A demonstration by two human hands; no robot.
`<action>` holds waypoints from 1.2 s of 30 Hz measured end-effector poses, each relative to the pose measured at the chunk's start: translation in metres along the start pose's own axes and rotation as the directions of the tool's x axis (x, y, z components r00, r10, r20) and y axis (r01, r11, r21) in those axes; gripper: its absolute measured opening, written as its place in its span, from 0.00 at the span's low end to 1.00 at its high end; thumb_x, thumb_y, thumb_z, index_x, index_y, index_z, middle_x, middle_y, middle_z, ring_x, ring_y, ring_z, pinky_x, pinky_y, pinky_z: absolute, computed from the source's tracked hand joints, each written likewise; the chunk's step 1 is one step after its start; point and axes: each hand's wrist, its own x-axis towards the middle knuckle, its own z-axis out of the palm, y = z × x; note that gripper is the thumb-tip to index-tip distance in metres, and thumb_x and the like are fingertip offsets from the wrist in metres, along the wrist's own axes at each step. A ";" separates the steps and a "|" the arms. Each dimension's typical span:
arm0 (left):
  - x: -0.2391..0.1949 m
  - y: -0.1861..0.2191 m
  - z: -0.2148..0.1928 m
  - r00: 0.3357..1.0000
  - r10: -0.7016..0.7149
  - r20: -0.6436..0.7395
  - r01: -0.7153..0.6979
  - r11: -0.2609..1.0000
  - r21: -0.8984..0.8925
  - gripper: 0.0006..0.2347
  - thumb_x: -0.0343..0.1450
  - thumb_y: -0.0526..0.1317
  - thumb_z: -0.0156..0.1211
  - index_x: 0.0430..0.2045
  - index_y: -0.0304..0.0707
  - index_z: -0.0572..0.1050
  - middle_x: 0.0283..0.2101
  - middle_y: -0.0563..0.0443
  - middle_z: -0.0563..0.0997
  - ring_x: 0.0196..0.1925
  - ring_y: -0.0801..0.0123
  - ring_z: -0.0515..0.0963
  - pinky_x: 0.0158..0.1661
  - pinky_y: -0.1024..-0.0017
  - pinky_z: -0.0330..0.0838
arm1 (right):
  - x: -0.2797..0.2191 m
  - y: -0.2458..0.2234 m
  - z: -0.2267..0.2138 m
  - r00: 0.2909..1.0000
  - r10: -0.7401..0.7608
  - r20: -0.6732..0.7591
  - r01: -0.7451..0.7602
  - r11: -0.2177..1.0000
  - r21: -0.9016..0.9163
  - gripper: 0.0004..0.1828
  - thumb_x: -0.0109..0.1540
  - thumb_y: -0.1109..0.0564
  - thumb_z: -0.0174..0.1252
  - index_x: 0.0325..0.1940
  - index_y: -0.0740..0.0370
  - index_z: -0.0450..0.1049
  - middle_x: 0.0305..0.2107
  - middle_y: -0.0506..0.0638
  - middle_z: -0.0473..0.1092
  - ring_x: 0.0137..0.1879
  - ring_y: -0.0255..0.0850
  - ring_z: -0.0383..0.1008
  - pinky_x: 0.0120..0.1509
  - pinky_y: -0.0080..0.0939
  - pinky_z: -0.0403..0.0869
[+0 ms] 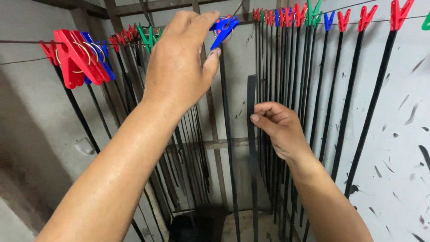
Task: Applying finish to leather strips using a manual applicator and hanging them on a drying rack with clothespins.
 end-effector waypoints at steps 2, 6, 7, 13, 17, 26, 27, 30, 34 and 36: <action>0.003 -0.002 -0.005 1.000 0.021 0.006 -0.021 1.000 -0.009 0.22 0.68 0.28 0.69 0.57 0.33 0.70 0.51 0.42 0.72 0.49 0.50 0.77 0.45 0.57 0.75 | 0.009 0.000 0.001 1.000 0.009 0.024 -0.010 0.999 0.046 0.09 0.63 0.66 0.62 0.47 0.60 0.78 0.36 0.46 0.76 0.44 0.33 0.76 0.53 0.30 0.77; 0.014 -0.005 -0.012 0.994 0.104 -0.014 -0.105 0.993 -0.048 0.20 0.64 0.20 0.64 0.49 0.31 0.72 0.48 0.40 0.73 0.41 0.52 0.77 0.40 0.58 0.74 | 0.026 -0.007 0.003 0.993 0.012 0.117 -0.023 0.995 0.094 0.06 0.66 0.65 0.60 0.46 0.62 0.77 0.32 0.46 0.74 0.41 0.33 0.74 0.50 0.32 0.75; 0.016 -0.008 -0.011 0.995 0.103 -0.013 -0.104 0.994 -0.046 0.20 0.64 0.20 0.64 0.49 0.31 0.72 0.48 0.40 0.73 0.41 0.52 0.77 0.40 0.58 0.74 | 0.030 -0.006 0.003 0.993 0.012 0.118 -0.023 0.995 0.096 0.06 0.66 0.65 0.60 0.46 0.62 0.77 0.32 0.46 0.74 0.41 0.33 0.74 0.50 0.32 0.75; 0.031 -0.038 -0.002 0.895 0.429 -0.120 -0.335 0.826 0.453 0.13 0.63 0.25 0.63 0.38 0.39 0.76 0.35 0.49 0.78 0.34 0.49 0.76 0.29 0.57 0.68 | 0.048 -0.004 -0.002 0.980 -0.053 0.193 -0.004 0.959 0.284 0.18 0.63 0.68 0.61 0.57 0.69 0.70 0.29 0.45 0.69 0.36 0.30 0.71 0.49 0.28 0.74; 0.036 -0.053 -0.001 0.853 0.522 0.001 -0.361 0.589 0.723 0.11 0.63 0.32 0.66 0.33 0.54 0.75 0.30 0.63 0.70 0.32 0.69 0.71 0.25 0.68 0.59 | 0.053 -0.006 -0.003 0.980 -0.051 0.192 -0.015 0.945 0.327 0.20 0.63 0.67 0.61 0.59 0.71 0.70 0.30 0.47 0.72 0.38 0.33 0.74 0.51 0.33 0.78; 0.041 -0.052 0.002 0.805 0.580 0.127 -0.397 0.366 0.842 0.08 0.68 0.37 0.65 0.30 0.61 0.73 0.32 0.68 0.71 0.36 0.77 0.71 0.30 0.75 0.62 | 0.062 -0.016 -0.003 0.965 -0.086 0.246 -0.005 0.938 0.347 0.21 0.62 0.65 0.62 0.60 0.71 0.73 0.34 0.50 0.76 0.41 0.37 0.77 0.54 0.36 0.80; 0.042 -0.051 0.003 0.804 0.585 0.107 -0.382 0.371 0.847 0.09 0.66 0.37 0.65 0.29 0.61 0.72 0.30 0.68 0.70 0.34 0.77 0.72 0.27 0.75 0.62 | 0.063 -0.018 -0.003 0.963 -0.094 0.251 0.004 0.940 0.340 0.21 0.62 0.65 0.62 0.60 0.71 0.73 0.33 0.49 0.75 0.40 0.36 0.76 0.53 0.36 0.81; 0.044 -0.049 0.002 0.805 0.576 0.140 -0.408 0.366 0.837 0.07 0.69 0.38 0.63 0.30 0.61 0.72 0.33 0.68 0.70 0.36 0.77 0.71 0.30 0.74 0.62 | 0.066 -0.018 -0.003 0.968 -0.084 0.236 -0.002 0.940 0.341 0.21 0.61 0.66 0.63 0.59 0.71 0.74 0.32 0.49 0.75 0.38 0.38 0.77 0.53 0.35 0.80; 0.044 -0.046 0.003 0.803 0.580 0.138 -0.385 0.327 0.863 0.07 0.69 0.38 0.60 0.31 0.62 0.71 0.33 0.69 0.69 0.34 0.78 0.70 0.30 0.76 0.61 | 0.068 -0.020 -0.002 0.962 -0.093 0.255 -0.007 0.930 0.366 0.19 0.62 0.67 0.61 0.58 0.71 0.74 0.42 0.56 0.78 0.43 0.39 0.80 0.52 0.34 0.80; 0.045 -0.047 0.003 0.801 0.576 0.162 -0.414 0.338 0.845 0.07 0.67 0.38 0.62 0.29 0.61 0.72 0.33 0.69 0.71 0.36 0.77 0.71 0.31 0.75 0.62 | 0.070 -0.021 -0.002 0.968 -0.066 0.241 -0.028 0.930 0.367 0.19 0.62 0.67 0.61 0.57 0.71 0.75 0.42 0.56 0.78 0.43 0.40 0.80 0.53 0.34 0.81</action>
